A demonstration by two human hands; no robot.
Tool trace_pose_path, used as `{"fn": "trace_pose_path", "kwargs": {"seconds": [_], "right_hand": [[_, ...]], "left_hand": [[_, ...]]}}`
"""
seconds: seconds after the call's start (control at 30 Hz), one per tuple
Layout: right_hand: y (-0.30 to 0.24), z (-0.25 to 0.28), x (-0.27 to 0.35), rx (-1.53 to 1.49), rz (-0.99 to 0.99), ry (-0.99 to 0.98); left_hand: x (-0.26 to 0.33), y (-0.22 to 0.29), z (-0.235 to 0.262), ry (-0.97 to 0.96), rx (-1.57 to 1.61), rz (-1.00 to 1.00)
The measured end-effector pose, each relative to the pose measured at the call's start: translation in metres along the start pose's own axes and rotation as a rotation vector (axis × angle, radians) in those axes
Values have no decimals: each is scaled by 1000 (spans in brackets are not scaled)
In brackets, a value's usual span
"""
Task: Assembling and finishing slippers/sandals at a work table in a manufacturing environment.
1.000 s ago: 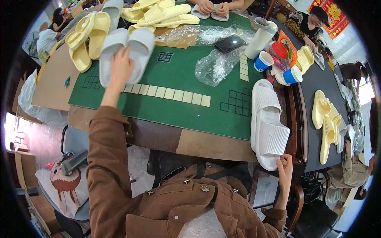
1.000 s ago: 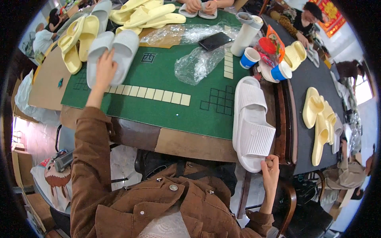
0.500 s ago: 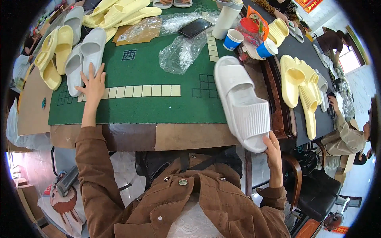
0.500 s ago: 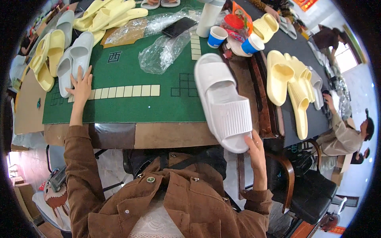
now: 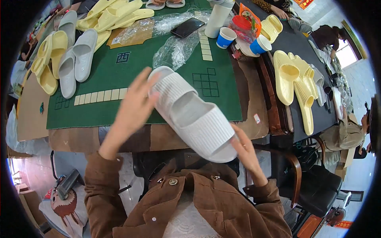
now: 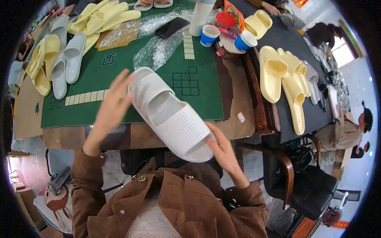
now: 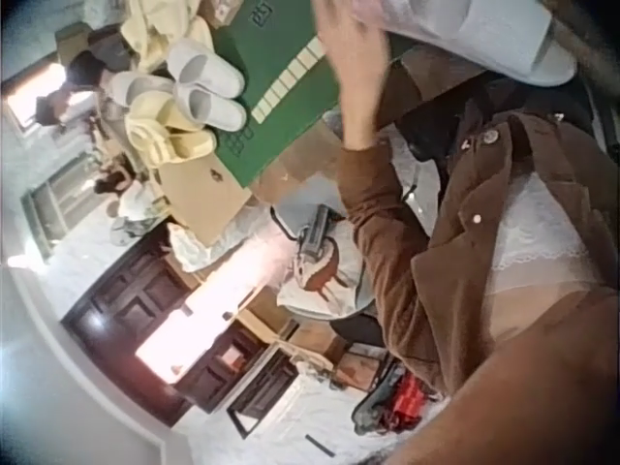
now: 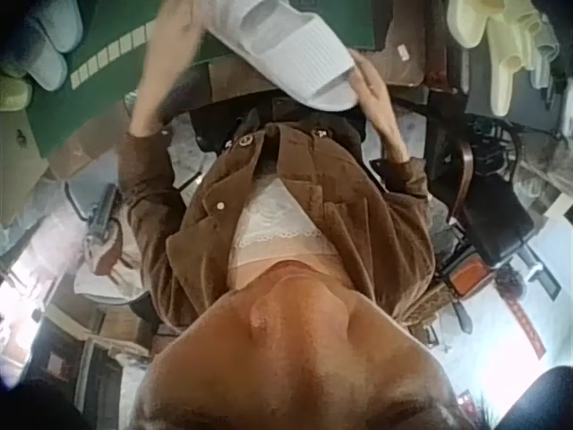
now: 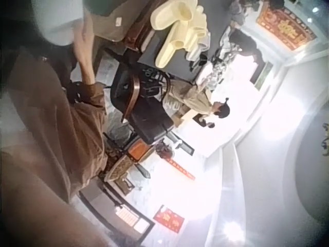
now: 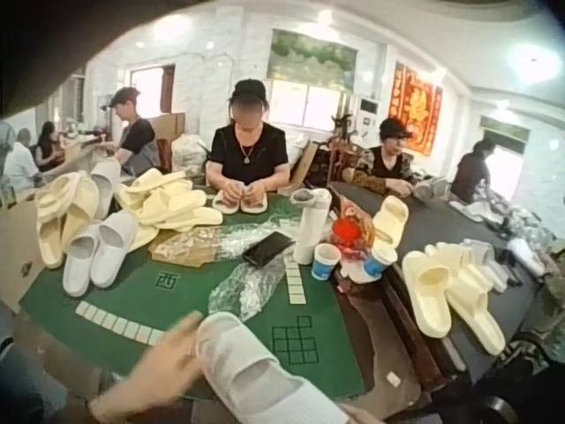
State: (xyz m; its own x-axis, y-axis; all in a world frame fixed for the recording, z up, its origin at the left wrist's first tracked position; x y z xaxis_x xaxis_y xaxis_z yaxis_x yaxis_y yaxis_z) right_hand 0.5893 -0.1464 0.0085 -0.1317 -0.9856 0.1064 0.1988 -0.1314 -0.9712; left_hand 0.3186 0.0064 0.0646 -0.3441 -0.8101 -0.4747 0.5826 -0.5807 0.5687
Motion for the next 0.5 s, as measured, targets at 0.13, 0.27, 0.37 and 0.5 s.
{"fn": "trace_pose_path", "kwargs": {"seconds": [0.13, 0.27, 0.37, 0.5], "right_hand": [[-11, -18, 9, 52, 1, -103], [-6, 1, 25, 102, -111, -163], [-14, 35, 38, 87, -129, -168], [-17, 92, 29, 378, -203, 75]], "left_hand": [[18, 23, -47, 6, -348, -112], [13, 8, -50, 52, -309, -74], [11, -12, -35, 21, -274, 100], [13, -20, -23, -84, 6, 78]]}}
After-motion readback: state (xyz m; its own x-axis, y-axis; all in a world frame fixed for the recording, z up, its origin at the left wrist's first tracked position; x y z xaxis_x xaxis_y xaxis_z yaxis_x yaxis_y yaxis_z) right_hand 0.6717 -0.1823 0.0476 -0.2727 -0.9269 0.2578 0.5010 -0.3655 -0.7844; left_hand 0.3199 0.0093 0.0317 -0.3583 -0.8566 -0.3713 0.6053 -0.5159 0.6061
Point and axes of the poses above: each hand's wrist, its own x-axis away from the middle knuckle, its own z-axis out of the back of the hand, y = z × x, the point moved 9 cm from there along -x, towards the middle knuckle, and after that the axes turned 8 degrees about y, right-handed, at the moved point
